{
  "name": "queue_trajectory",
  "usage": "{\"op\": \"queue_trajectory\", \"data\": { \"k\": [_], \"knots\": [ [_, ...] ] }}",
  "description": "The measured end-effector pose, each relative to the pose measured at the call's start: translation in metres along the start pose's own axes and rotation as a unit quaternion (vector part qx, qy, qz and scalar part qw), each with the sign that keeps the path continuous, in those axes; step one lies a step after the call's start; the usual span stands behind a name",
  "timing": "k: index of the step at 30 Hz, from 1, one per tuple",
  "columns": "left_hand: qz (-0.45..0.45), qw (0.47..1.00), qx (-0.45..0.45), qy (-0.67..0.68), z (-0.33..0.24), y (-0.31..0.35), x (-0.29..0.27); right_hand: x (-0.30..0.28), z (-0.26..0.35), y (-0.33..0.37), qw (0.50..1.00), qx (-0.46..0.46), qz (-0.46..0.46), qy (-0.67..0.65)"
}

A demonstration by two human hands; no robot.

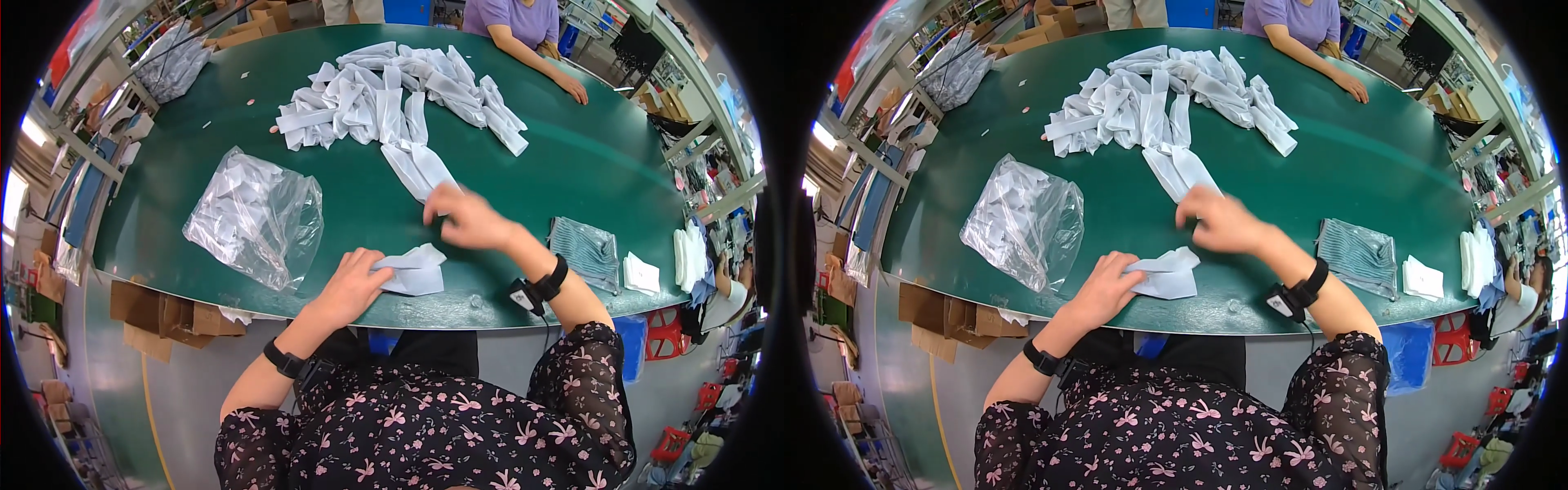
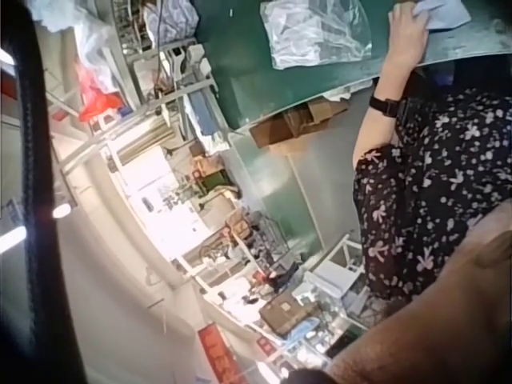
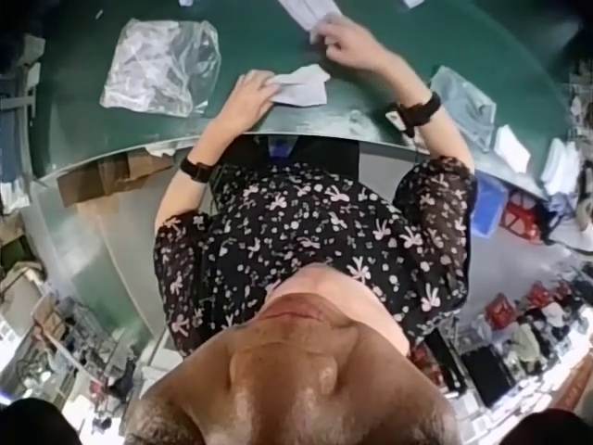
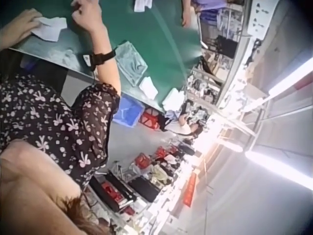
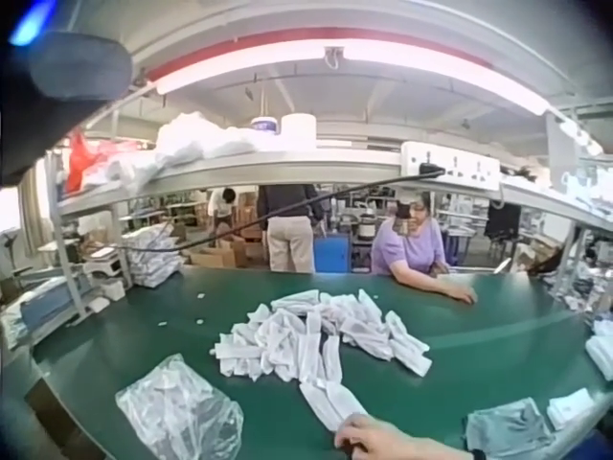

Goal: Packing white plastic components into plastic bags at a factory workstation.

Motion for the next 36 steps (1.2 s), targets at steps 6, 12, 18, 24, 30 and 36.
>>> {"op": "queue_trajectory", "data": {
  "k": [6,12,18,24,30,36],
  "knots": [
    [0.011,0.998,-0.033,0.044,-0.011,-0.002,0.004,0.016,-0.057,-0.002,0.97,0.125,-0.143,0.152],
    [0.029,1.0,0.0,0.012,-0.015,0.004,0.002,0.037,0.027,0.001,0.987,0.147,-0.049,0.049],
    [-0.016,0.998,-0.034,-0.041,-0.023,-0.006,-0.008,0.023,-0.01,-0.018,0.993,0.076,-0.087,-0.023],
    [-0.05,0.995,-0.067,-0.059,-0.011,-0.005,-0.007,0.032,-0.002,0.003,0.997,-0.021,0.054,-0.057],
    [0.024,0.997,-0.037,0.06,0.003,0.002,0.004,0.013,-0.011,-0.041,0.999,-0.019,0.03,0.038],
    [0.013,0.989,-0.087,0.116,0.001,-0.002,0.0,0.018,-0.051,-0.109,0.986,-0.041,-0.102,0.122]
  ]
}}
Point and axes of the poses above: each hand's wrist, its own y-axis away from the middle knuckle, its own x-axis out of the palm, z = x × y, the point moved 2 cm from there along -y, towards the middle knuckle, and after that the axes turned 13 degrees about x, right-handed, at the moved point
